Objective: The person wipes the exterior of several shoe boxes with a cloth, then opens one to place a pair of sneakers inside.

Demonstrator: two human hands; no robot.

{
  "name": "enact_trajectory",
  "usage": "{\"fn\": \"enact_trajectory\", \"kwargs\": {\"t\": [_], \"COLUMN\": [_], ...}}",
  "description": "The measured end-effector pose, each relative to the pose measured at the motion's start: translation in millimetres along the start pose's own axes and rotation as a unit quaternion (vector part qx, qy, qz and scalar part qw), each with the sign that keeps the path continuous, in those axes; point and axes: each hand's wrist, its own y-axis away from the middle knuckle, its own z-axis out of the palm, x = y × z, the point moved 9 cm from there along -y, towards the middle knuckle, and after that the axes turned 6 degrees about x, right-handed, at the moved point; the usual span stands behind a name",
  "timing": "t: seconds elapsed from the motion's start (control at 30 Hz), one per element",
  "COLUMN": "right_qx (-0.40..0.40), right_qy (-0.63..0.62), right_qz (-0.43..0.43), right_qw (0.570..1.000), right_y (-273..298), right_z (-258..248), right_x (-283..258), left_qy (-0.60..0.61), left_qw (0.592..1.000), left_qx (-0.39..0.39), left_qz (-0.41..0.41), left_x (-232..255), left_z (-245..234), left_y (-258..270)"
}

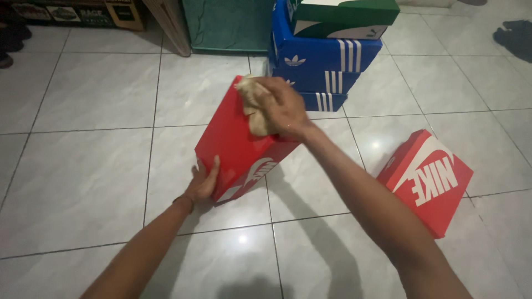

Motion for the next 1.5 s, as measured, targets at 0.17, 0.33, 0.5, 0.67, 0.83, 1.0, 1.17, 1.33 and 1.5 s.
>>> {"fn": "enact_trajectory", "kwargs": {"t": [0.17,0.33,0.5,0.67,0.83,1.0,1.17,1.33,1.5], "right_qx": [-0.014,-0.064,0.005,0.087,0.076,-0.004,-0.003,-0.034,-0.069], "right_qy": [-0.078,-0.240,-0.459,-0.363,-0.260,-0.074,-0.187,-0.203,-0.289], "right_qz": [-0.036,-0.034,0.196,0.243,0.153,0.002,0.203,0.189,0.104], "right_qw": [0.996,0.968,0.867,0.895,0.950,0.997,0.961,0.960,0.949], "right_y": [1,3,1,0,9,19,23,19,35], "right_z": [29,62,71,25,26,49,50,41,41], "right_x": [-25,-45,7,61,53,-8,4,19,14], "left_qy": [-0.003,0.153,0.191,0.297,0.332,0.332,0.339,0.215,0.200], "left_qw": [0.939,0.858,0.924,0.902,0.894,0.897,0.824,0.798,0.806], "left_qx": [0.177,0.237,0.204,0.172,0.141,0.188,0.228,0.276,0.238], "left_qz": [0.296,0.429,0.262,0.262,0.265,0.223,0.394,0.491,0.503], "left_x": [55,134,136,128,134,131,148,162,152], "left_z": [-59,-126,-133,-138,-132,-129,-135,-131,-112], "left_y": [3,40,38,35,29,25,54,95,111]}}
